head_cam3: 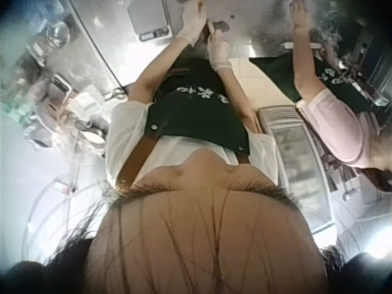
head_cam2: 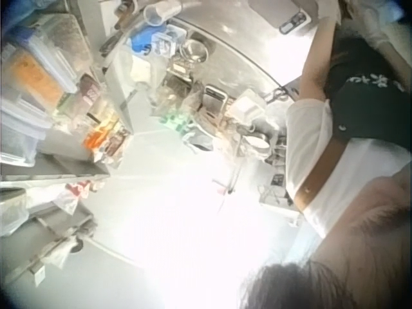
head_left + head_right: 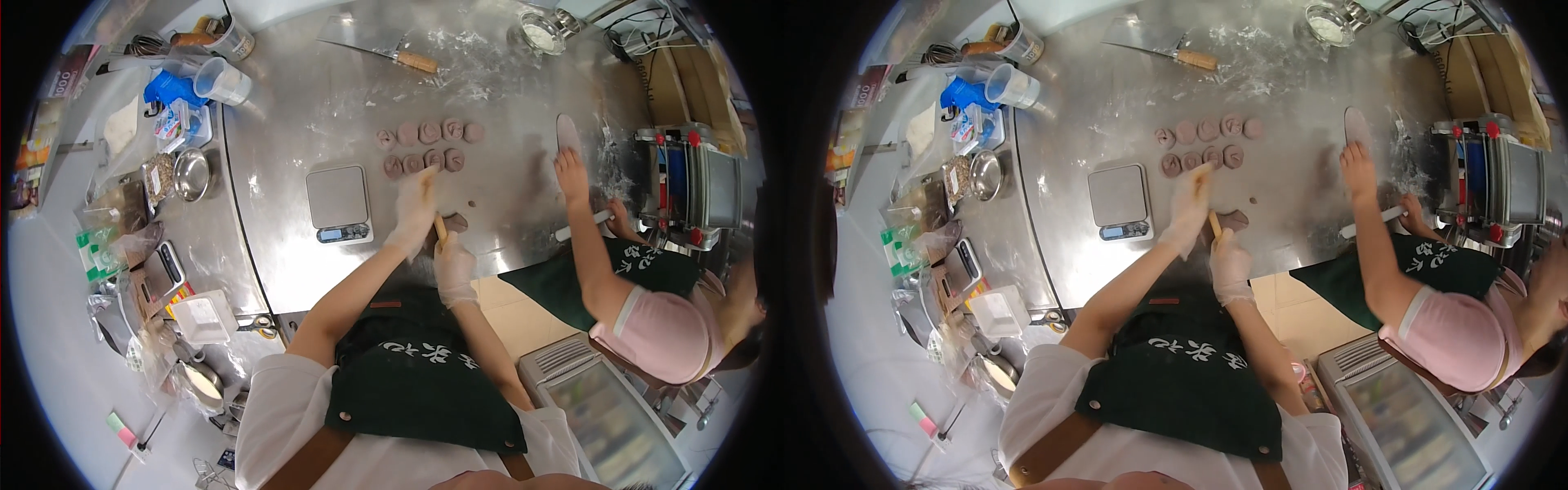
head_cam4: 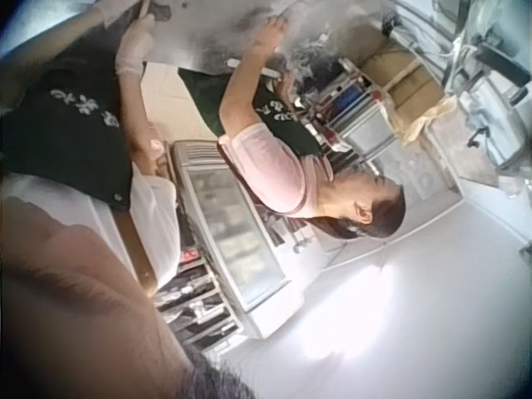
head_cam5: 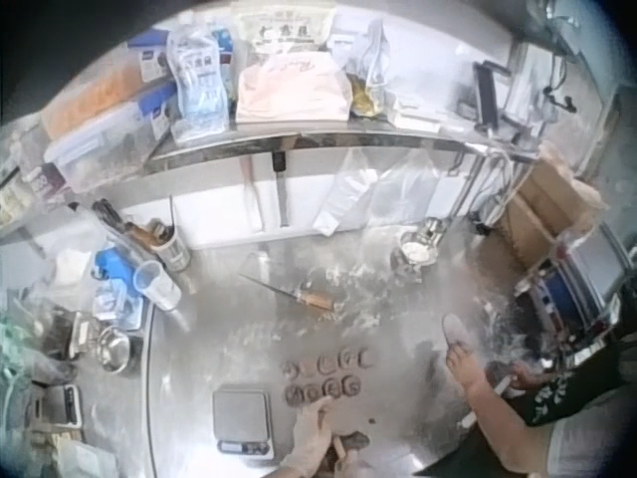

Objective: The person portions dough by cutting pieces from a dough log with a bench scraper, weighing the cut dough pieces on a digital scale, and placing them onto the table.

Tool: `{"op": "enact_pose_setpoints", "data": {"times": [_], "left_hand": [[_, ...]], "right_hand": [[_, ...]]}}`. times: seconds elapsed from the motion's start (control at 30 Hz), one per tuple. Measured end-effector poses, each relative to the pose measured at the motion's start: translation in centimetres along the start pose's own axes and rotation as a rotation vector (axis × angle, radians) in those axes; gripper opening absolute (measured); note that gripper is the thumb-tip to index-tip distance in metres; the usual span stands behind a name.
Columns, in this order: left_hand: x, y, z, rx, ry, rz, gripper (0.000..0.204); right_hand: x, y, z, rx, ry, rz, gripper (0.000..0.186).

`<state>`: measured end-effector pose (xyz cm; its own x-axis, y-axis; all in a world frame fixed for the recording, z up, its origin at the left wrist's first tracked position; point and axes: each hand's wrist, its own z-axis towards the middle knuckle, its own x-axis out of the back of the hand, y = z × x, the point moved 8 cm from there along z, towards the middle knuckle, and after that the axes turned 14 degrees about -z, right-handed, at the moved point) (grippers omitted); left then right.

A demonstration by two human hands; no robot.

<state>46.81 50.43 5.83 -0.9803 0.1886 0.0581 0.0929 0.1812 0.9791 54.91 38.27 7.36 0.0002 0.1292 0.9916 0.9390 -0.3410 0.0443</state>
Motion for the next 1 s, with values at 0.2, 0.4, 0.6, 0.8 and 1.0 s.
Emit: {"op": "enact_pose_setpoints", "data": {"times": [0.2, 0.4, 0.6, 0.8, 1.0], "left_hand": [[-1.6, -0.2, -6.5, -0.210, -0.236, 0.876, 0.068], [1.0, -0.6, -6.0, -0.280, -0.153, 0.820, 0.048], [16.9, -1.3, -4.1, -0.206, 0.449, -0.019, 0.062], [15.6, 2.5, -5.8, -0.320, 0.514, 0.440, 0.060], [4.6, -4.9, -8.6, -0.195, -0.181, 0.424, 0.050]], "right_hand": [[1.2, 1.9, -0.4, -0.053, -0.004, 0.274, 0.015], [5.9, 4.7, -3.3, -0.161, 0.228, 0.306, 0.015], [5.2, 4.3, -4.8, -0.112, 0.200, 0.327, 0.017], [3.9, 3.1, -5.9, -0.050, 0.109, 0.266, 0.017], [1.8, 2.6, -5.6, -0.064, -0.007, 0.250, 0.018]]}}
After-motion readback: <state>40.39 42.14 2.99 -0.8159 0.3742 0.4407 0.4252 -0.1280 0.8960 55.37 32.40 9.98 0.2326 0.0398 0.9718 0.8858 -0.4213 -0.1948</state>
